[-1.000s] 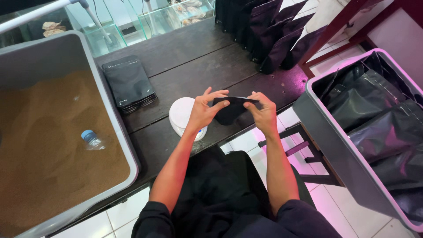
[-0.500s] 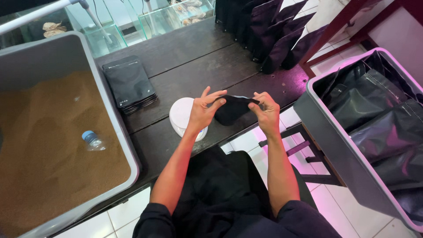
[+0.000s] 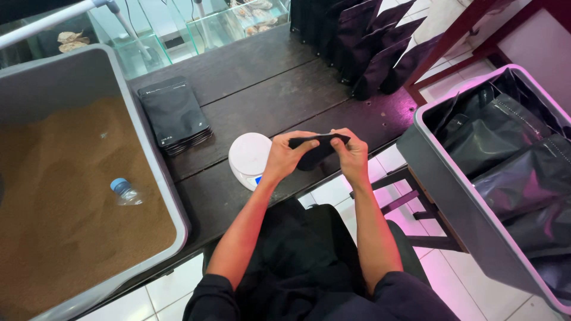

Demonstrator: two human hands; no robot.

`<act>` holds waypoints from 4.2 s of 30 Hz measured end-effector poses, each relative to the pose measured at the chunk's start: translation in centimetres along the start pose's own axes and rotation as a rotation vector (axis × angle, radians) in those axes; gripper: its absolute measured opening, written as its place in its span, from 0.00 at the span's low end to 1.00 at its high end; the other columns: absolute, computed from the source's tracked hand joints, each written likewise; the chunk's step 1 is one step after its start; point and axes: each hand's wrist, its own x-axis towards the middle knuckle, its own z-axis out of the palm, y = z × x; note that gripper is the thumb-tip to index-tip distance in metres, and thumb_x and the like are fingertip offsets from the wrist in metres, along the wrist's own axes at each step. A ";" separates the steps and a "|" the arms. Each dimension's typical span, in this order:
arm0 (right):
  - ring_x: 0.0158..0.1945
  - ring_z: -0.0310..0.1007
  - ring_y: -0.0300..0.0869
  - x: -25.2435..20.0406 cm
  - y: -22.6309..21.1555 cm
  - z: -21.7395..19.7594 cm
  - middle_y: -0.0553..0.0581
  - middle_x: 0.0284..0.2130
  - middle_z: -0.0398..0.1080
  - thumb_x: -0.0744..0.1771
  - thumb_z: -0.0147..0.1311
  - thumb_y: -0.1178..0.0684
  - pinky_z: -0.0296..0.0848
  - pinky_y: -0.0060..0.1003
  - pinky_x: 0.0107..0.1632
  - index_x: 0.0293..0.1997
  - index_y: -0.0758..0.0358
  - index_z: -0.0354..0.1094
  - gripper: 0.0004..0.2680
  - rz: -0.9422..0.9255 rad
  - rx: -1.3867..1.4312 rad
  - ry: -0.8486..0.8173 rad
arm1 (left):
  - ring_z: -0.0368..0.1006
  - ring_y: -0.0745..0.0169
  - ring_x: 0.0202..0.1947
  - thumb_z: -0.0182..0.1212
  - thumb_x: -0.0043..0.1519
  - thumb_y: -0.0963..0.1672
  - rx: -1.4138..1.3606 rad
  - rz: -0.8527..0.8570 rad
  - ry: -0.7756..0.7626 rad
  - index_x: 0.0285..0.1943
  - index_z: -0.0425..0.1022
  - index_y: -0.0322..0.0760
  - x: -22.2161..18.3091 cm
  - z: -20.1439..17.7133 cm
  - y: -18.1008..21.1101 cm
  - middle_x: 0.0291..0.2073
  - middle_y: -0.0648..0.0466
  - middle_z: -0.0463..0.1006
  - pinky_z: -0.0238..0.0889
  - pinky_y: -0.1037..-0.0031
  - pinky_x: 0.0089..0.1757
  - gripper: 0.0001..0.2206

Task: The person scoops a brown granular material from a large bin into black pouches using a cut plastic bottle, weighs each pouch on a digital scale, folds the top, and places the finished pouches in a row on the table.

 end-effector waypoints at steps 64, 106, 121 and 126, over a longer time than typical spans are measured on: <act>0.75 0.62 0.58 1.2 7.2 0.2 0.57 0.66 0.67 0.71 0.54 0.36 0.60 0.53 0.77 0.70 0.47 0.71 0.20 0.163 -0.908 -0.115 | 0.78 0.27 0.63 0.79 0.60 0.46 0.568 -0.197 -0.273 0.72 0.73 0.31 18.7 22.4 -8.3 0.61 0.35 0.81 0.75 0.42 0.59 0.31; 0.65 0.74 0.59 3.2 4.2 0.4 0.67 0.52 0.78 0.60 0.69 0.52 0.56 0.55 0.79 0.51 0.69 0.79 0.17 0.161 -0.862 -0.106 | 0.80 0.27 0.58 0.63 0.67 0.62 0.969 -0.183 -0.470 0.58 0.81 0.31 24.4 24.5 -11.1 0.51 0.33 0.82 0.75 0.47 0.57 0.32; 0.47 0.75 0.62 2.5 5.1 1.2 0.65 0.33 0.76 0.62 0.64 0.45 0.76 0.59 0.55 0.35 0.64 0.82 0.11 0.304 -0.950 -0.063 | 0.84 0.37 0.56 0.69 0.67 0.50 0.859 -0.074 -0.638 0.66 0.82 0.43 18.4 16.0 -10.2 0.51 0.42 0.89 0.78 0.49 0.55 0.20; 0.45 0.77 0.64 0.3 10.3 1.2 0.67 0.34 0.77 0.62 0.66 0.47 0.76 0.61 0.53 0.39 0.63 0.82 0.10 0.140 -0.984 0.031 | 0.83 0.37 0.55 0.62 0.67 0.48 0.808 0.003 -0.732 0.50 0.89 0.49 15.8 10.0 -9.7 0.50 0.51 0.90 0.75 0.47 0.58 0.10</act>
